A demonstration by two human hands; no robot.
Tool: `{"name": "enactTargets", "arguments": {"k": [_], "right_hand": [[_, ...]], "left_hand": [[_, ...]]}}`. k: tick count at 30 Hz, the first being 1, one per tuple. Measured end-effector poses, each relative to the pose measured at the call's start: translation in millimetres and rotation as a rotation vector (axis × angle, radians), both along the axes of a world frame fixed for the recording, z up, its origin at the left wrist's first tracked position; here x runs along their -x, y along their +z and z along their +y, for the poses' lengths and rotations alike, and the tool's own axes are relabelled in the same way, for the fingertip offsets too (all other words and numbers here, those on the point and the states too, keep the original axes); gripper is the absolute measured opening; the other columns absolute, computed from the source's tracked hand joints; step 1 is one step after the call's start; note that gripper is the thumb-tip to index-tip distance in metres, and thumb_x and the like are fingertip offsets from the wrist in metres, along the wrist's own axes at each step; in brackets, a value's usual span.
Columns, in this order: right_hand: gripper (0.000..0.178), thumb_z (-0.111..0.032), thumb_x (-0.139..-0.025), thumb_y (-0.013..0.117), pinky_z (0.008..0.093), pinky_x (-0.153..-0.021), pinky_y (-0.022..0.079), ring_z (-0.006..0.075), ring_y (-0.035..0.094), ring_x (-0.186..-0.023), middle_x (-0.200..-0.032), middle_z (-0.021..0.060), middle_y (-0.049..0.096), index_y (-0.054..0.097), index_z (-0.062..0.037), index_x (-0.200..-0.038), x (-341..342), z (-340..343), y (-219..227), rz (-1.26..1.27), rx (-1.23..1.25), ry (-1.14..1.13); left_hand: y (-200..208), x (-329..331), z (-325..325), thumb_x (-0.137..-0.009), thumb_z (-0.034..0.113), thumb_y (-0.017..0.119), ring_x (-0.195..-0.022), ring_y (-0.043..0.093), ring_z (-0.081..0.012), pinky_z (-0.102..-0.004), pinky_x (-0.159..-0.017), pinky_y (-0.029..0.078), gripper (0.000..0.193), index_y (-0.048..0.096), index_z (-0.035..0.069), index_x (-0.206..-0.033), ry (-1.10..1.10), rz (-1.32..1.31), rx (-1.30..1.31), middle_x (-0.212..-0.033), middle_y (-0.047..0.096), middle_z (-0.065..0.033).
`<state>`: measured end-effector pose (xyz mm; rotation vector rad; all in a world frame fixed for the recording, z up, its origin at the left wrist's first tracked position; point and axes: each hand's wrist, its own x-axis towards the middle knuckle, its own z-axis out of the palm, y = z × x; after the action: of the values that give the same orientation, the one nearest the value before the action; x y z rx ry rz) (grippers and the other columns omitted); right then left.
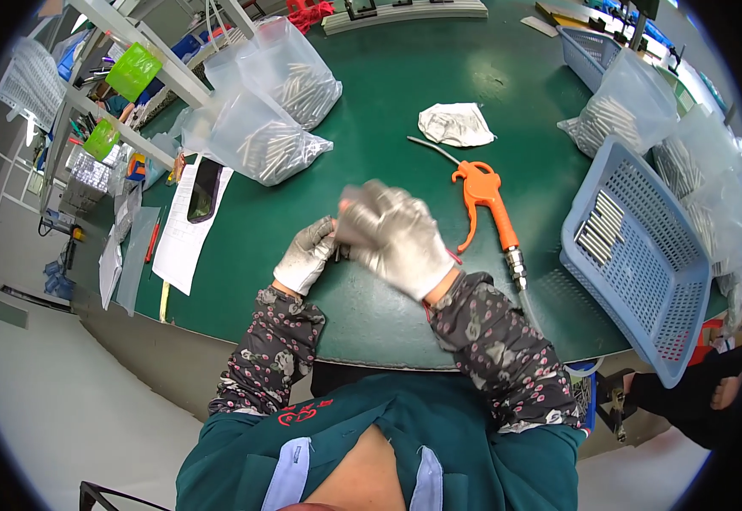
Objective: Inspecting and cleaning small metal cylinders at an industrial workbench using a sanding block.
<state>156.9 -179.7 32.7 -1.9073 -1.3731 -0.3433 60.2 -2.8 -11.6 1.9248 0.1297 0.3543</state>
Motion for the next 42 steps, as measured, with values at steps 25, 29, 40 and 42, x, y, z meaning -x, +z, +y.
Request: {"name": "enactTargets", "arguments": {"k": [25, 29, 40, 42], "right_hand": [[0.056, -0.026, -0.066, 0.068, 0.0440, -0.090, 0.039, 0.0364, 0.049, -0.107, -0.121, 0.0221, 0.047, 0.056, -0.0116, -0.118, 1.1, -4.5, 6.8, -0.071, 0.044, -0.085], [0.052, -0.026, -0.067, 0.067, 0.0428, -0.087, 0.039, 0.0336, 0.048, -0.109, -0.120, 0.0200, 0.047, 0.056, -0.0118, -0.115, -10.5, -3.9, 2.9, -0.013, 0.105, -0.211], [0.047, -0.028, -0.070, 0.064, 0.0432, -0.084, 0.040, 0.0320, 0.052, -0.100, -0.115, 0.0195, 0.050, 0.057, -0.0105, -0.114, -15.3, -12.3, -11.1, -0.033, 0.193, -0.363], [0.047, -0.028, -0.071, 0.064, 0.0441, -0.087, 0.039, 0.0332, 0.050, -0.106, -0.117, 0.0209, 0.050, 0.057, -0.0108, -0.114, -12.5, -8.0, -14.5, -0.088, 0.267, -0.343]], "left_hand": [[22.8, -1.8, -9.8, -0.093, 0.016, 0.047, -0.069, 0.051, -0.0098, -0.0220, -0.066, 0.042, 0.016, 0.051, 0.001, -0.096, -0.099, 0.125, 0.299, -0.075, 0.059, -0.0058], [25.3, 1.0, -9.6, -0.093, 0.017, 0.047, -0.068, 0.051, -0.0102, -0.0228, -0.066, 0.042, 0.016, 0.052, 0.001, -0.096, -0.057, 0.059, 0.161, -0.075, 0.059, -0.0054], [14.5, -0.2, -4.8, -0.091, 0.030, 0.052, -0.070, 0.053, -0.0132, -0.0249, -0.066, 0.042, 0.028, 0.051, 0.003, -0.094, -0.127, 0.067, 0.277, -0.076, 0.057, -0.0062], [13.9, -0.9, -3.7, -0.091, 0.030, 0.053, -0.070, 0.053, -0.0133, -0.0247, -0.066, 0.042, 0.028, 0.051, 0.003, -0.095, -0.136, 0.048, 0.297, -0.077, 0.057, -0.0064]]}}
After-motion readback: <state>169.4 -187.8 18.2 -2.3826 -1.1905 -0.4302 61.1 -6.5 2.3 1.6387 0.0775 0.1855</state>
